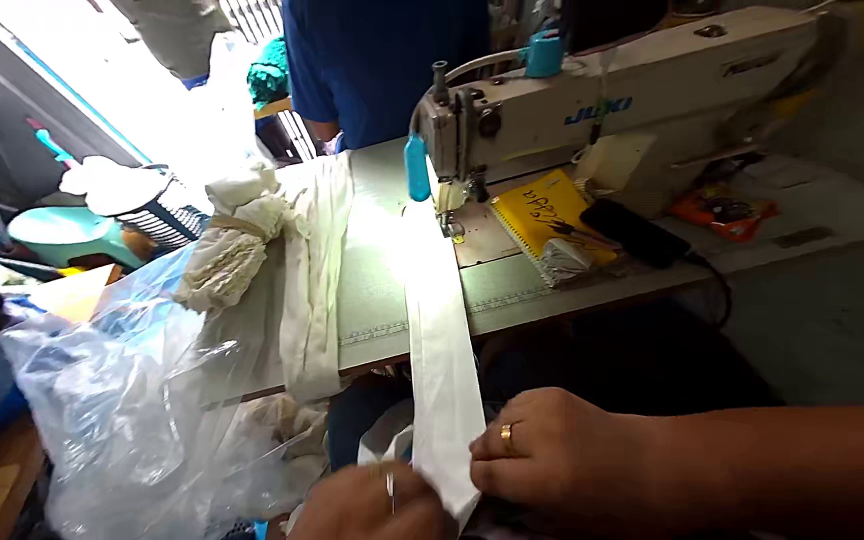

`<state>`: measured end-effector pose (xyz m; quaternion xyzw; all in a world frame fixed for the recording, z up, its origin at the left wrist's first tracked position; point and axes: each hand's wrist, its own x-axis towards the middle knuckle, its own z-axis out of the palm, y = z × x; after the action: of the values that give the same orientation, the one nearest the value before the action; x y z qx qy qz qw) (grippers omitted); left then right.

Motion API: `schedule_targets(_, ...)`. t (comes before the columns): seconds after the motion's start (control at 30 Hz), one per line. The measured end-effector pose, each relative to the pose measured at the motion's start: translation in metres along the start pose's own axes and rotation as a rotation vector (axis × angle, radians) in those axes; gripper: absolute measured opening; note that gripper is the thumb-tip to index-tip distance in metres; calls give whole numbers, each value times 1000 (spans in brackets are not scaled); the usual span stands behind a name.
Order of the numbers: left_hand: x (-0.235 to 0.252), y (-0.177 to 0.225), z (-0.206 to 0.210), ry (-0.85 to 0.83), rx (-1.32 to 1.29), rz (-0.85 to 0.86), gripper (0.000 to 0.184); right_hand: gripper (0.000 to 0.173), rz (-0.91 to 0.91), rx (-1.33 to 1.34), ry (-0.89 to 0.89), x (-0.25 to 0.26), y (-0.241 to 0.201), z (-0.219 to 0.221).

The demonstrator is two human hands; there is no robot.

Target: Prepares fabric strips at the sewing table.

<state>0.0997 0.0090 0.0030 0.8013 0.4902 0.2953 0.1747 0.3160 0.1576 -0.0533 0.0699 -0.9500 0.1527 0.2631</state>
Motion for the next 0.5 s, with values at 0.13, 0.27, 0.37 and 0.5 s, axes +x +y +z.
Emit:
schedule_targets(0.13,61,-83,68,84,85,-112,29,16,239,294,45,-45,3,10)
schedule_targets(0.27,89,-118,113,-4,300,-236,47,16,287,350,50,-61,3,9)
schedule_targets(0.37,91,-127,125,68,439,-164,48,18,308,360,31,-66,9,5)
schedule_targets(0.5,101,-146,119,77,497,-119,42,18,329,301,45,-68,32,11)
